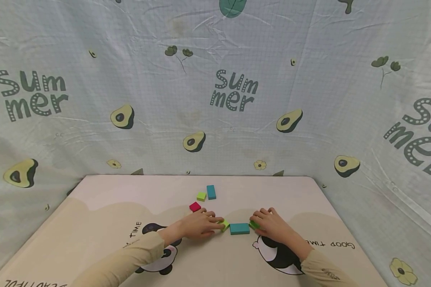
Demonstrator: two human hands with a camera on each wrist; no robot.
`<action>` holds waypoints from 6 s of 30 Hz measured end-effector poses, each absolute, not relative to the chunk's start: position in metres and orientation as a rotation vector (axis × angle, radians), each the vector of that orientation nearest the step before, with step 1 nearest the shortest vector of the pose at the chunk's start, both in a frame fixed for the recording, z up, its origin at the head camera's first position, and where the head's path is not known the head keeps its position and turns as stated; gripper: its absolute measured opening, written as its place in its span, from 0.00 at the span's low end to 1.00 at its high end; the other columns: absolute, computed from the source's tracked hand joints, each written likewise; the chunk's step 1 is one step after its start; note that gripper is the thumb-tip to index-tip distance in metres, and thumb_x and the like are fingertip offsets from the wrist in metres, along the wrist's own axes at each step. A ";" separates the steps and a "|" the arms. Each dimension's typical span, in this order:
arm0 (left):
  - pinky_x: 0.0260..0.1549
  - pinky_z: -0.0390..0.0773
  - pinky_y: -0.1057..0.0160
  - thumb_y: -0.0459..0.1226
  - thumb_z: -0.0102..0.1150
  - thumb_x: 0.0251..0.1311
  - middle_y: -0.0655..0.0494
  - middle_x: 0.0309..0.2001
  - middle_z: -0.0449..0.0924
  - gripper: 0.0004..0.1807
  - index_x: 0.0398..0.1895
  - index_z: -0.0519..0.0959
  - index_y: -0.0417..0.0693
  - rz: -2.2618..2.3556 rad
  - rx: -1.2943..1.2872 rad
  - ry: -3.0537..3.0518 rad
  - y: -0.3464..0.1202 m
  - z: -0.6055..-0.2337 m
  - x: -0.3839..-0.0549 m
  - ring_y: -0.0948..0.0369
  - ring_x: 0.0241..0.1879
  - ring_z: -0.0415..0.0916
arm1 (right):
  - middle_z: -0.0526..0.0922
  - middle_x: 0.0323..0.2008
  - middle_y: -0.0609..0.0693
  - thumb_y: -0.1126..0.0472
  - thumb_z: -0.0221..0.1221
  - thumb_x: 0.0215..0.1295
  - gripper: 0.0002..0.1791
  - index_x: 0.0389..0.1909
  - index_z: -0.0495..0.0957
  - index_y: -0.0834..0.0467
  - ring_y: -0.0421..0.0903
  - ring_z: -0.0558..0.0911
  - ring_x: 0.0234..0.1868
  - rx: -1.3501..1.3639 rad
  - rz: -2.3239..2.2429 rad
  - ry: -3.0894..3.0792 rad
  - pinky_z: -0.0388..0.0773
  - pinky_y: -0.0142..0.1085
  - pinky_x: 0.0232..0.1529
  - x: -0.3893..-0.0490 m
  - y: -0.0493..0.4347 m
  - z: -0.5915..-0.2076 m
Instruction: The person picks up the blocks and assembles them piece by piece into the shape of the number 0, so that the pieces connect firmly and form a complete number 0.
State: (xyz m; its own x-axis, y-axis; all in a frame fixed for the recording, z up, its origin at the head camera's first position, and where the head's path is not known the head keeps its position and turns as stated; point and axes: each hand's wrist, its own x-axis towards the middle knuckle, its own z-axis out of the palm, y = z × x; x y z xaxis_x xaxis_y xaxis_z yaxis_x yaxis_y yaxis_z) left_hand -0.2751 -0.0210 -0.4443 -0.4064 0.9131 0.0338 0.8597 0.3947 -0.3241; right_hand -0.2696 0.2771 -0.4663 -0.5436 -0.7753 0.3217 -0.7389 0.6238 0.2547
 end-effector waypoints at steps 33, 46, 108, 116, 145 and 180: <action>0.52 0.68 0.62 0.44 0.46 0.62 0.63 0.56 0.71 0.17 0.54 0.69 0.63 0.340 -1.606 -2.435 -0.018 -0.445 -0.278 0.63 0.54 0.66 | 0.76 0.42 0.41 0.54 0.64 0.47 0.21 0.45 0.73 0.47 0.40 0.70 0.38 1.237 -0.240 -2.428 0.64 0.38 0.34 -0.275 0.278 -0.468; 0.53 0.67 0.65 0.43 0.47 0.61 0.62 0.52 0.74 0.14 0.51 0.71 0.57 0.204 -1.602 -2.423 -0.017 -0.443 -0.278 0.63 0.53 0.66 | 0.77 0.41 0.42 0.53 0.63 0.48 0.19 0.44 0.75 0.47 0.40 0.70 0.37 1.256 -0.144 -2.548 0.65 0.37 0.33 -0.274 0.275 -0.460; 0.41 0.69 0.61 0.59 0.52 0.52 0.58 0.47 0.73 0.29 0.52 0.72 0.52 0.200 -1.227 -2.603 -0.068 -0.458 -0.288 0.60 0.50 0.64 | 0.81 0.37 0.40 0.53 0.66 0.45 0.16 0.39 0.80 0.47 0.37 0.67 0.34 1.182 -0.041 -2.749 0.61 0.35 0.33 -0.278 0.268 -0.450; 0.42 0.69 0.61 0.58 0.53 0.50 0.58 0.48 0.74 0.28 0.51 0.72 0.53 0.192 -1.225 -2.622 -0.068 -0.456 -0.286 0.60 0.50 0.63 | 0.81 0.38 0.40 0.53 0.65 0.45 0.16 0.39 0.80 0.47 0.37 0.67 0.35 1.163 -0.034 -2.776 0.61 0.34 0.33 -0.277 0.268 -0.449; 0.42 0.69 0.59 0.57 0.53 0.51 0.58 0.47 0.75 0.28 0.52 0.73 0.54 0.123 -1.215 -2.667 -0.069 -0.456 -0.289 0.59 0.48 0.65 | 0.81 0.38 0.41 0.52 0.65 0.46 0.17 0.40 0.80 0.47 0.38 0.69 0.35 1.155 -0.017 -2.782 0.62 0.34 0.33 -0.275 0.269 -0.448; 0.44 0.68 0.60 0.55 0.47 0.57 0.59 0.50 0.74 0.26 0.55 0.71 0.54 0.137 -1.215 -2.563 -0.031 -0.439 -0.306 0.61 0.48 0.66 | 0.81 0.37 0.42 0.54 0.66 0.45 0.16 0.39 0.81 0.47 0.39 0.68 0.36 1.138 -0.020 -2.743 0.62 0.35 0.33 -0.274 0.267 -0.451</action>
State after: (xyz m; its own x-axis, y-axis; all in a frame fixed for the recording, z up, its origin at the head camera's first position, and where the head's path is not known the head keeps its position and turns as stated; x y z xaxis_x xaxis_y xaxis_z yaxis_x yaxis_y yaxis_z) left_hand -0.3065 -0.0311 -0.4394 -0.5971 0.7690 0.2280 0.7405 0.6378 -0.2119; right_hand -0.2738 0.2672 -0.4505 -0.6938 -0.7037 0.1531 -0.7014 0.7085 0.0778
